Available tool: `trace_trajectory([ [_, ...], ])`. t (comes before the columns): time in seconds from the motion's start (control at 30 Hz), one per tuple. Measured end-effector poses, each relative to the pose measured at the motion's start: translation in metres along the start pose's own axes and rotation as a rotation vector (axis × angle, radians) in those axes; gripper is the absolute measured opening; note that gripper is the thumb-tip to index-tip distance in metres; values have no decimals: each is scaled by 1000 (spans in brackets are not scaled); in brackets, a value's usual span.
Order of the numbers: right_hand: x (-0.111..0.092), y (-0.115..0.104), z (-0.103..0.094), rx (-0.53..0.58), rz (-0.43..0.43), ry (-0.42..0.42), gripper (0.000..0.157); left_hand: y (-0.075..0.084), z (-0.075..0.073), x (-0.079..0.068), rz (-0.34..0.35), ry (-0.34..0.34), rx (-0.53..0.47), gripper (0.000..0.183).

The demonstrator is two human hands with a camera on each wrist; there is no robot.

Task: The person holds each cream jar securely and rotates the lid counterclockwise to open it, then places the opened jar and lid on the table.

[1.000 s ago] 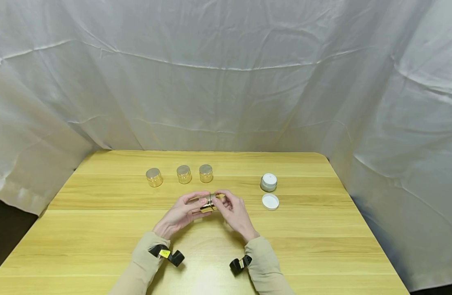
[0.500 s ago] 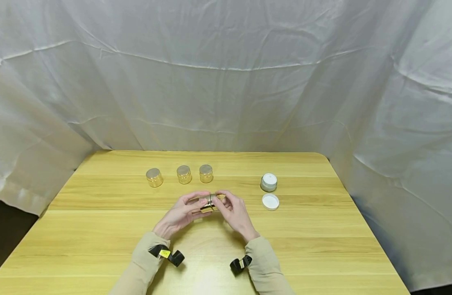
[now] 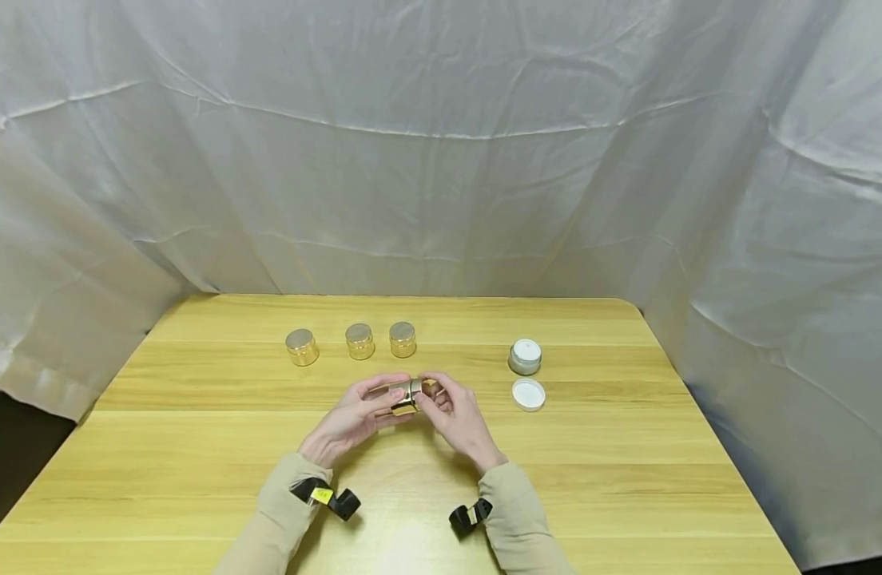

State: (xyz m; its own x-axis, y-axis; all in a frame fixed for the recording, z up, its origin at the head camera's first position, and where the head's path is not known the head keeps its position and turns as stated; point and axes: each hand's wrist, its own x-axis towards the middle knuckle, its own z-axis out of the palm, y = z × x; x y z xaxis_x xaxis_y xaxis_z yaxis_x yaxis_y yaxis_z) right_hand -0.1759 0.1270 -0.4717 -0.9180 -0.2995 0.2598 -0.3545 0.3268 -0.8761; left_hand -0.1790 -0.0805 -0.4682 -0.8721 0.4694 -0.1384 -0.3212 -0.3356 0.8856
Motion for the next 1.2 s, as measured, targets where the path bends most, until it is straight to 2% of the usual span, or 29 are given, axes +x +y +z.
trace_trajectory([
  [0.23,1,0,0,12,94,-11,38,0,0,0,10,-9,1,46],
  [0.57,-1,0,1,-22,8,16,37,0,0,-1,10,-3,4,46],
  [0.87,-1,-3,0,-3,75,-8,39,0,-1,-1,16,-11,10,43],
  [1.2,-1,-2,2,5,32,28,33,0,-2,0,15,-12,16,44],
])
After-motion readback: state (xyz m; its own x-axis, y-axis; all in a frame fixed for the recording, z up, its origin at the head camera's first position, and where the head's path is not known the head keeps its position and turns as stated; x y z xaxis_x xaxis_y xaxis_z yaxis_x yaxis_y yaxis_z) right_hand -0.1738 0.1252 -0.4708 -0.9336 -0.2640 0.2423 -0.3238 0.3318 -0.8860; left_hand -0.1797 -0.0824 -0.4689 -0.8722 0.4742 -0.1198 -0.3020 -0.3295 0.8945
